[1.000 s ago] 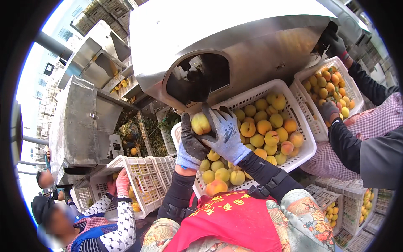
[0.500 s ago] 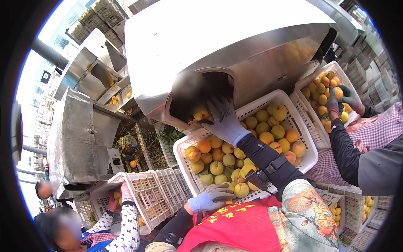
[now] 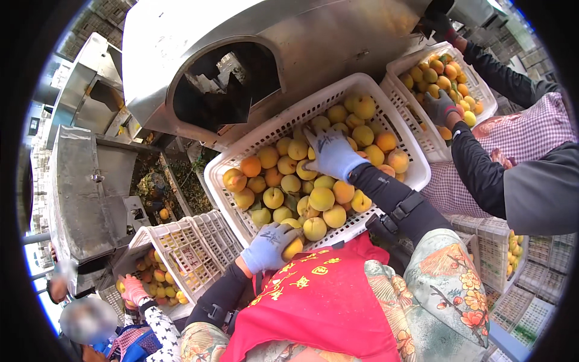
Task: The recorder is sorting peaches from a basket and feeding them into a machine or placing them in another container for processing.
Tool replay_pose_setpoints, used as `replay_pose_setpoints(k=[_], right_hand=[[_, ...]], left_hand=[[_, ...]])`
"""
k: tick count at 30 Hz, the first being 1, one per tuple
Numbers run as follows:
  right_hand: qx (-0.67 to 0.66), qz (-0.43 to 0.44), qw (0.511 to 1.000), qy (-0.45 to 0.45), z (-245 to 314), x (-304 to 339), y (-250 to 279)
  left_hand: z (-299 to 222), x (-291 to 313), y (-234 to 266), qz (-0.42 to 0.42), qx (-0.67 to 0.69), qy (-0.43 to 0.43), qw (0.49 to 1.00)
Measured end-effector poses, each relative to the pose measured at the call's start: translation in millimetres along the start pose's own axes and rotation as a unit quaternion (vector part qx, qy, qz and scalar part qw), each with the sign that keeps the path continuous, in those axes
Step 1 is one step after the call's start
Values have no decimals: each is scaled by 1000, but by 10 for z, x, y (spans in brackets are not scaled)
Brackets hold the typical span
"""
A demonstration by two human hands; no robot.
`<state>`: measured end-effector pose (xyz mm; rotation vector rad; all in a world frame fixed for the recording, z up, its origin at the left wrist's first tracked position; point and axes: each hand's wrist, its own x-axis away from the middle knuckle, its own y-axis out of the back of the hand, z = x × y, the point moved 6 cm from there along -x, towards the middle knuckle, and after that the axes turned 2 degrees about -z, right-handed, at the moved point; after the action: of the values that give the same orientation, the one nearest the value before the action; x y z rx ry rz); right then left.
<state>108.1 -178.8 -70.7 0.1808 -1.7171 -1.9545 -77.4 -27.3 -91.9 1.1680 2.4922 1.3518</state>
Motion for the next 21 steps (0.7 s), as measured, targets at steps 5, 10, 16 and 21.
replay_pose_setpoints(k=[5, 10, 16, 21], right_hand=[[56, 2, 998, 37, -263, 16, -362], [-81, -84, 961, 250, 462, 236, 533], [-339, -233, 891, 193, 751, 324, 834], [-285, -318, 889, 168, 873, 56, 954]], left_hand=[[402, -194, 87, -176, 690, 122, 691], [219, -537, 642, -244, 852, -84, 455], [456, -350, 844, -366, 813, -116, 439], [457, -328, 1026, -401, 804, -106, 427]])
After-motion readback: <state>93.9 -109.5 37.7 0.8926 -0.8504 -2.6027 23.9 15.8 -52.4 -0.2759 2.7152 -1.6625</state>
